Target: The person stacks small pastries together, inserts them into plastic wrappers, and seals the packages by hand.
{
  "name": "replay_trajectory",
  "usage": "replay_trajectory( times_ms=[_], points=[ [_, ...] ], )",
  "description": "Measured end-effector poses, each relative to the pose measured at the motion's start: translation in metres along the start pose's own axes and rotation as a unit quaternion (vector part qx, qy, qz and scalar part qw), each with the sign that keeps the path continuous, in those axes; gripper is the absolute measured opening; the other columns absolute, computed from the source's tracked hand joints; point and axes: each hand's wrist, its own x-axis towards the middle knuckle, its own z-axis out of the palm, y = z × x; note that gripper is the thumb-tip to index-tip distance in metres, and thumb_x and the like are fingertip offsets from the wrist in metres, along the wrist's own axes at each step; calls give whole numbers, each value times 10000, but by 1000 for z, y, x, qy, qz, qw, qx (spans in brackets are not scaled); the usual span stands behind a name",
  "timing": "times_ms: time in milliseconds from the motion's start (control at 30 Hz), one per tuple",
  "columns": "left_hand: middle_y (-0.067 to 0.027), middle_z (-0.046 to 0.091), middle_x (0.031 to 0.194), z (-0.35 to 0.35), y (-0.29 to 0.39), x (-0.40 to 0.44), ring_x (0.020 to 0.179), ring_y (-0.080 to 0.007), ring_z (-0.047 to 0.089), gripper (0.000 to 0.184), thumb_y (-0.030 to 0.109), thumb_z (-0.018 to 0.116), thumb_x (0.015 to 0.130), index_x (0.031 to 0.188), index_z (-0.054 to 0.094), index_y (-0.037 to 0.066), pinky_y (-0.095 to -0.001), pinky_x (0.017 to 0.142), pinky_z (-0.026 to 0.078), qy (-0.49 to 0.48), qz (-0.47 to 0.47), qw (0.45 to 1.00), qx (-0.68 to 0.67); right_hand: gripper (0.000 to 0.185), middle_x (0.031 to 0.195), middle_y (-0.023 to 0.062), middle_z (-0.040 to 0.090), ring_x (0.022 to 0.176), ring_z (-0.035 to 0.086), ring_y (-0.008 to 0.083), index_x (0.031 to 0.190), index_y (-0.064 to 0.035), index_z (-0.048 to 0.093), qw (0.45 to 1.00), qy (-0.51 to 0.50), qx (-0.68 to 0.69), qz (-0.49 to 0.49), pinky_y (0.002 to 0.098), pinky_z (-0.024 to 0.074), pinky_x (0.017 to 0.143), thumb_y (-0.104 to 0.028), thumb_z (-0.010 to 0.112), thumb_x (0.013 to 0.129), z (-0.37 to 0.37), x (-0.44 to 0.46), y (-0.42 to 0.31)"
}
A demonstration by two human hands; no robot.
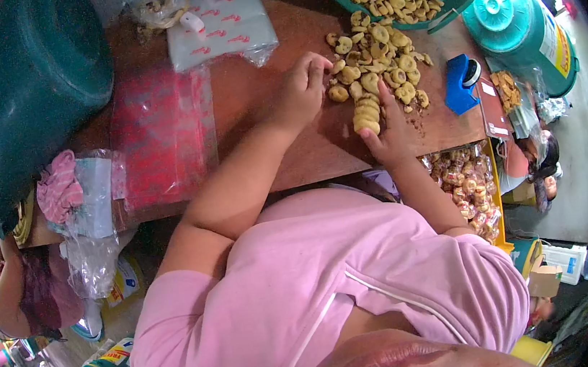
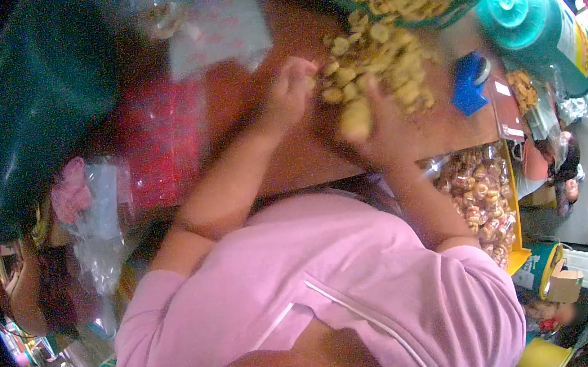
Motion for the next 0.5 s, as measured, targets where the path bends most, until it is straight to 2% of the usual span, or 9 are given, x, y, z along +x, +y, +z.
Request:
replay_trajectory(
  times_ms=[33, 67, 100, 167, 267, 367, 433, 500],
  points=[
    [-128, 658, 935, -2, 6, -1, 859, -228, 639, 184, 189, 475, 1052, 1120, 590, 62, -355, 814, 522, 3, -9, 1000, 4, 921, 1397, 238, 537, 1297, 513, 399, 1517, -8, 381, 1000, 11, -20, -9, 466, 402, 1103, -381, 775, 773, -2, -5, 1],
    [-131, 660, 976, -3, 11, -3, 915, -250, 647, 173, 150, 493, 1033, 1156, 586, 71, -355, 850, 522, 6, -20, 1000, 7, 901, 1371, 240, 556, 1280, 525, 414, 1499, -14, 411, 1000, 10, -26, -11, 474, 410, 1096, -364, 789, 760, -2, -7, 4],
    [-133, 651, 1040, -3, 15, -2, 985, -265, 632, 208, 154, 528, 1012, 1196, 586, 74, -382, 905, 503, 27, 78, 993, 83, 881, 1345, 243, 576, 1263, 536, 429, 1480, -19, 440, 999, 9, -32, -14, 482, 419, 1089, -348, 802, 748, -2, -6, 0],
    [-138, 633, 1168, -5, 22, 0, 1123, -294, 603, 315, 162, 596, 971, 1276, 587, 82, -438, 1017, 465, 71, 271, 932, 231, 866, 1307, 245, 602, 1239, 551, 443, 1460, -26, 471, 999, 1, -48, -7, 493, 433, 1074, -346, 822, 736, -3, -3, -6],
    [-186, 583, 1326, -12, 9, -1, 1277, -361, 536, 478, 139, 684, 872, 1333, 569, 80, -464, 1111, 401, 84, 273, 900, 329, 873, 1304, 244, 603, 1229, 561, 436, 1439, -34, 487, 998, 8, -48, -26, 493, 450, 1054, -410, 843, 737, -1, -3, 3],
    [-117, 610, 1270, -46, 26, -13, 1288, -363, 517, 406, 139, 686, 859, 1257, 616, 105, -488, 1162, 323, 33, 245, 943, 223, 849, 1325, 243, 588, 1226, 561, 432, 1429, -58, 496, 996, 16, -78, -49, 489, 454, 1049, -422, 837, 742, 1, -3, 11],
    [-121, 616, 1279, -97, 41, -28, 1298, -351, 515, 371, 217, 732, 865, 1208, 659, 96, -478, 1172, 321, 15, 242, 913, 327, 822, 1322, 229, 592, 1224, 566, 418, 1420, -75, 510, 997, 18, -60, -39, 488, 460, 1046, -400, 842, 743, -3, -4, 4],
    [-131, 616, 1297, -142, 50, -51, 1290, -336, 521, 379, 280, 754, 870, 1188, 676, 88, -473, 1155, 343, 55, 136, 948, 284, 790, 1301, 213, 606, 1213, 577, 400, 1408, -92, 526, 999, 29, -28, -36, 483, 468, 1040, -367, 847, 741, -2, -5, 2]
  ],
)
